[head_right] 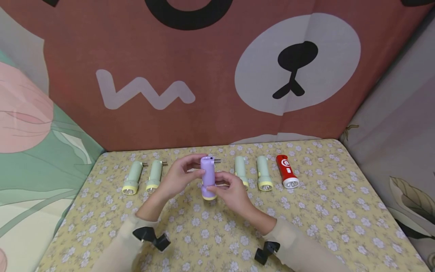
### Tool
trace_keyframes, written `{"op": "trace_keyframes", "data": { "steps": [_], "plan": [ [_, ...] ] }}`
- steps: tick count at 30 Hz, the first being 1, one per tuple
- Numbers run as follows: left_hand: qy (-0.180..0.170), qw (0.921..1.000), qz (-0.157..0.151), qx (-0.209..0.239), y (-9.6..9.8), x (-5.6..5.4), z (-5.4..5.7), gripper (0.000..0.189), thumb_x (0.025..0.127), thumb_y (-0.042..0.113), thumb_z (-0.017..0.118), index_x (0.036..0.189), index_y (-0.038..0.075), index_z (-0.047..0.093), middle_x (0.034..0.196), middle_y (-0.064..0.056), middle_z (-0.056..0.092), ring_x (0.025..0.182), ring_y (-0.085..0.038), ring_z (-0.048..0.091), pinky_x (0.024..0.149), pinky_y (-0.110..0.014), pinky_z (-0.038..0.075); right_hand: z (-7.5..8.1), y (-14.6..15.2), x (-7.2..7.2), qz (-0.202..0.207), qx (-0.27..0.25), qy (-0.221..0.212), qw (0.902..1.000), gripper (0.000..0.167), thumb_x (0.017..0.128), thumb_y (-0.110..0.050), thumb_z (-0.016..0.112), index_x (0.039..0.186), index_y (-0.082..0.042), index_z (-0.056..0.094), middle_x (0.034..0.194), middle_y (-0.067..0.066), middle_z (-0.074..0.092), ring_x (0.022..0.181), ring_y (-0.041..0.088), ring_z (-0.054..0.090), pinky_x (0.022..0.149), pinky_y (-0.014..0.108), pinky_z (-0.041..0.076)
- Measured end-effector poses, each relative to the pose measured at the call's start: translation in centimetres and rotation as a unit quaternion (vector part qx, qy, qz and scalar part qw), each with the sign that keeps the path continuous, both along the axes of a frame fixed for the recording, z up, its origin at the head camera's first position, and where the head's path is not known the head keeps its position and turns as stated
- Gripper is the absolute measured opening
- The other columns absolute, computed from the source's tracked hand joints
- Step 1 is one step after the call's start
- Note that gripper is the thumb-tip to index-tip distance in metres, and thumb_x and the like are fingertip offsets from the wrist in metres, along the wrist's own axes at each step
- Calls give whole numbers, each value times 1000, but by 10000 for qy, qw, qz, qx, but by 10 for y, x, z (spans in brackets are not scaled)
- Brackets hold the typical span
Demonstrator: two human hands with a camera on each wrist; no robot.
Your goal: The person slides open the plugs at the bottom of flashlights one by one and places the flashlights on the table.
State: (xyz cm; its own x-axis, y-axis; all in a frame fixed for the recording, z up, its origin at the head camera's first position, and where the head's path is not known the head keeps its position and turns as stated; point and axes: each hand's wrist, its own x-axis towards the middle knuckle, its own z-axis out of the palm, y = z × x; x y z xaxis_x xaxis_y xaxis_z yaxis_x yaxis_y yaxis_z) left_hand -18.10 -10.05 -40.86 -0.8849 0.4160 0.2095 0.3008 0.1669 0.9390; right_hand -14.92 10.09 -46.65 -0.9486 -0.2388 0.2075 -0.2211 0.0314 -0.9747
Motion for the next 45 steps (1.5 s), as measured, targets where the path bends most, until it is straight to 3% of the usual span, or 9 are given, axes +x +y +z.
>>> {"op": "trace_keyframes", "data": {
  "steps": [8, 16, 28, 36, 45],
  "plan": [
    [-253, 9994, 242, 48, 2, -1, 1, 41, 96, -1, 69, 136, -1, 61, 116, -17, 68, 106, -29, 65, 83, -34, 61, 3, 0, -1, 34, 99, -104, 9999, 32, 90, -3, 77, 119, 5, 68, 111, 18, 70, 99, 18, 68, 85, 31, 60],
    [-488, 9981, 245, 277, 3, -1, 1, 39, 98, -1, 65, 137, -2, 59, 118, -19, 66, 106, -30, 65, 82, -38, 62, 1, 2, 2, 149, 106, -70, 9998, 43, 94, -6, 74, 132, 1, 57, 116, 18, 70, 105, 20, 68, 87, 32, 59],
    [-1069, 9885, 701, 811, 0, -8, -2, 35, 100, 2, 63, 135, -4, 60, 123, -20, 65, 105, -27, 67, 86, -41, 61, 2, 3, 7, 484, -170, 566, 9971, 64, 87, 6, 76, 144, 1, 48, 140, 21, 56, 116, 21, 62, 96, 33, 56],
    [-1079, 9857, 886, 947, -1, -13, -4, 38, 101, 5, 63, 137, -6, 58, 125, -23, 64, 105, -26, 68, 84, -39, 61, -1, 1, 11, 641, 148, 1071, 9921, 84, 85, 3, 80, 157, -10, 39, 155, 13, 41, 125, 29, 59, 105, 33, 50],
    [-1029, 9850, 950, 1010, 1, -13, -7, 40, 101, 5, 63, 138, -6, 57, 124, -24, 63, 101, -23, 68, 83, -42, 61, 0, -3, 13, 409, 127, 1057, 9935, 79, 86, 4, 78, 155, -6, 41, 155, 14, 42, 119, 28, 62, 102, 33, 52]
  ]
}}
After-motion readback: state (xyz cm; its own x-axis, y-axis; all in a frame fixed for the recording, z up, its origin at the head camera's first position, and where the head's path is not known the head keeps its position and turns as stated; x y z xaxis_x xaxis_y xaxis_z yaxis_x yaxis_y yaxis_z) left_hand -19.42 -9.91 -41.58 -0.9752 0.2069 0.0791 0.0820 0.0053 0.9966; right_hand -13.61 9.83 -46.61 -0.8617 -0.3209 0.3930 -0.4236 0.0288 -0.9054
